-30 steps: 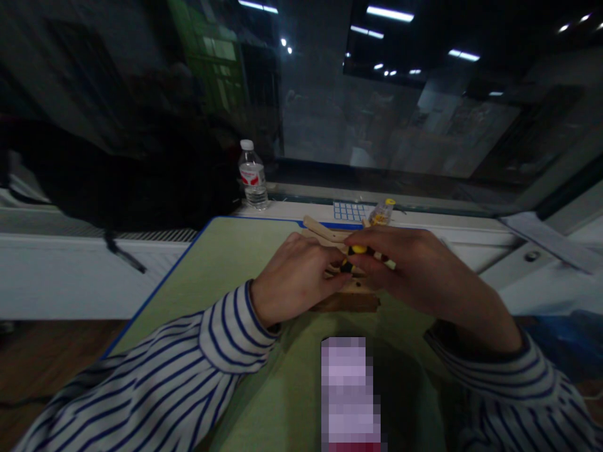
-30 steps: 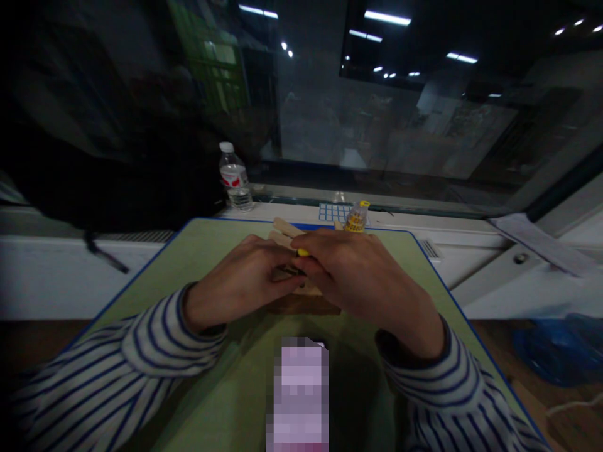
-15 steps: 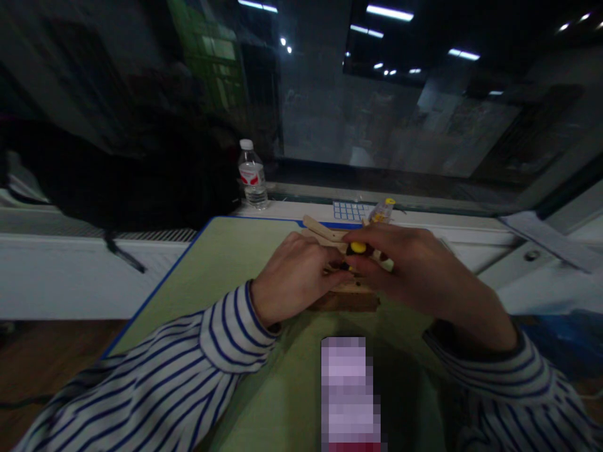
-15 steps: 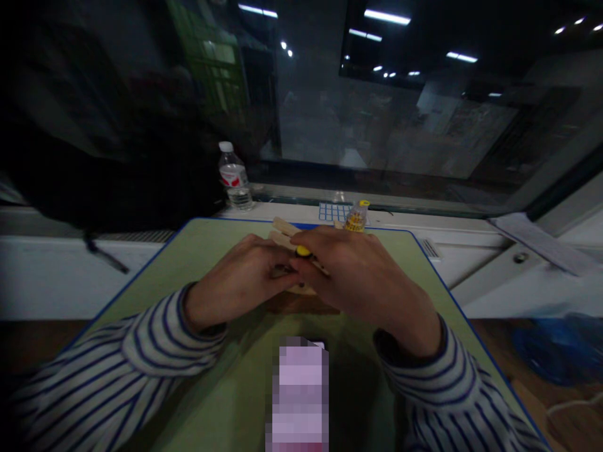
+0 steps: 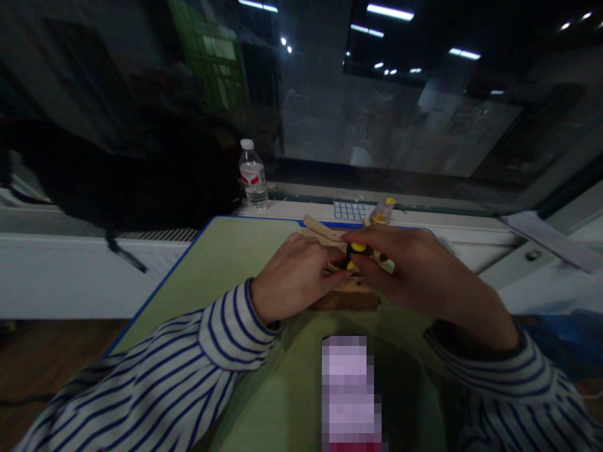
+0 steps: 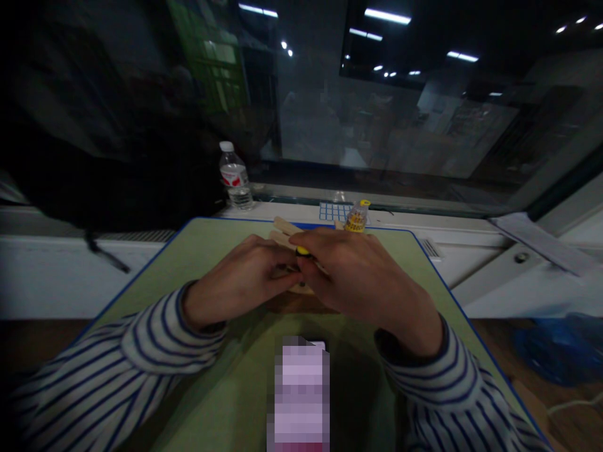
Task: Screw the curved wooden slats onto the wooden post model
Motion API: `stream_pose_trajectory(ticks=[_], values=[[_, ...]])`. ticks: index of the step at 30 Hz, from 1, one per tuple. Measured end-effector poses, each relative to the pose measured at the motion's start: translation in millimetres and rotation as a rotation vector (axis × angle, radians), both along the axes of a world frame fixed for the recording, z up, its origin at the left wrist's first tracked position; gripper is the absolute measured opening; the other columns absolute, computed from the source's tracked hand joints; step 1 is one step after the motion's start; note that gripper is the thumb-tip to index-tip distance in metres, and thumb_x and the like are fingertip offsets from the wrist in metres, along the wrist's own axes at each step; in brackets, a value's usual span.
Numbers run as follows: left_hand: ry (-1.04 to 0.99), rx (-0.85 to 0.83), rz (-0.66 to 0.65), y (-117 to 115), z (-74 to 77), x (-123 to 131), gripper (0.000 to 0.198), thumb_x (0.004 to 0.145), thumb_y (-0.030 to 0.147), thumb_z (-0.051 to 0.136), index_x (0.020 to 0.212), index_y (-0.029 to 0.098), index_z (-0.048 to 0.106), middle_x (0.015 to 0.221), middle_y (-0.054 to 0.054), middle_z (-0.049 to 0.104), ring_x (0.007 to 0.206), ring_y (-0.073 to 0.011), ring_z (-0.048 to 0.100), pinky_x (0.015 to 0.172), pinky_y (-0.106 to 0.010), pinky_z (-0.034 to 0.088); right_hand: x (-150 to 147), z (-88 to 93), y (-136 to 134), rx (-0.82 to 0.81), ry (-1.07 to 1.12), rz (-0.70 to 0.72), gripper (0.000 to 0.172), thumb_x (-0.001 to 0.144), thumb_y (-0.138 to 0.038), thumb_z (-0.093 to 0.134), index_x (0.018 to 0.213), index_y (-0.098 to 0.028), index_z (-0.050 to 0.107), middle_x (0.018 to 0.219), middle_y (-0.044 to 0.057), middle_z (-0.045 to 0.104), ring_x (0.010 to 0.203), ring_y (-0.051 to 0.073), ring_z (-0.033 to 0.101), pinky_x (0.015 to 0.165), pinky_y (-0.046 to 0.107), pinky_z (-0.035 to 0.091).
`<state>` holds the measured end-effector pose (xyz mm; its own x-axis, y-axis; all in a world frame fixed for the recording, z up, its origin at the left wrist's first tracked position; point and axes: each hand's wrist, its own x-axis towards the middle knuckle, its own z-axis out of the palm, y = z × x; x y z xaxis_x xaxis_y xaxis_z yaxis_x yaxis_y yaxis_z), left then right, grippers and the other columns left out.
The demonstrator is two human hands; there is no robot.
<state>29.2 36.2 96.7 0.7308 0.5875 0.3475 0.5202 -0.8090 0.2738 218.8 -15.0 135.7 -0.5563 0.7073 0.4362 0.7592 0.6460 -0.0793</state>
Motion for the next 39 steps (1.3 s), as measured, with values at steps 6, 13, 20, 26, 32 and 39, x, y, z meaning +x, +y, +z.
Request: stream_pose_trajectory(ticks=[6, 13, 20, 26, 32, 39], values=[[0.02, -0.018, 0.0, 0, 1.7, 0, 0.019, 0.09, 0.033, 0.058, 0.09, 0.019, 0.071, 0.087, -0.004, 0.073, 0.073, -0.0151, 0.065, 0.065, -0.026, 0.043, 0, 0.8, 0, 0.005, -0.001, -0.004, 0.024, 0.089, -0.017, 0.054, 0.11, -0.016, 0.066, 0.101, 0.005, 0.073, 0.086, 0.019, 0.069, 0.07, 0.029, 0.048], [0.129, -0.078, -0.021, 6, 13.8, -10, 0.022, 0.089, 0.035, 0.059, 0.104, 0.025, 0.071, 0.094, -0.001, 0.075, 0.084, -0.0175, 0.068, 0.072, -0.027, 0.044, 1, 0.3, 0, 0.037, -0.001, 0.017, 0.025, 0.089, -0.017, 0.056, 0.112, -0.014, 0.064, 0.096, 0.004, 0.073, 0.083, 0.017, 0.068, 0.068, 0.026, 0.047], [0.18, -0.141, -0.023, 15, 25.1, -36, 0.022, 0.088, 0.04, 0.059, 0.106, 0.033, 0.07, 0.097, 0.005, 0.075, 0.088, -0.015, 0.068, 0.075, -0.024, 0.042, 4, -0.2, -2, -0.004, -0.008, 0.004, 0.032, 0.089, -0.018, 0.056, 0.121, -0.014, 0.061, 0.107, 0.005, 0.072, 0.082, 0.015, 0.067, 0.073, 0.027, 0.049], [0.298, -0.113, 0.001, 19, 21.7, -46, 0.019, 0.084, 0.039, 0.061, 0.098, 0.029, 0.07, 0.088, 0.003, 0.073, 0.081, -0.0171, 0.066, 0.069, -0.026, 0.04, 5, -1.0, -4, -0.018, -0.002, -0.01, 0.029, 0.09, -0.018, 0.056, 0.118, -0.015, 0.062, 0.11, 0.004, 0.071, 0.085, 0.015, 0.067, 0.076, 0.028, 0.051], [0.322, -0.095, 0.017, 17, 21.2, -42, 0.015, 0.085, 0.031, 0.058, 0.091, 0.028, 0.071, 0.081, 0.002, 0.072, 0.075, -0.0176, 0.065, 0.065, -0.027, 0.037, 4, 0.5, -4, -0.016, -0.015, -0.008, 0.027, 0.09, -0.019, 0.056, 0.116, -0.017, 0.063, 0.109, 0.004, 0.072, 0.08, 0.015, 0.067, 0.069, 0.028, 0.051], [0.32, -0.095, 0.003, 18, 20.3, -43, 0.019, 0.086, 0.029, 0.056, 0.096, 0.028, 0.072, 0.084, 0.001, 0.073, 0.078, -0.0179, 0.066, 0.067, -0.028, 0.039, 5, 0.3, -4, -0.008, -0.01, -0.011, 0.026, 0.089, -0.02, 0.058, 0.115, -0.019, 0.063, 0.104, 0.004, 0.072, 0.081, 0.016, 0.067, 0.069, 0.028, 0.05]])
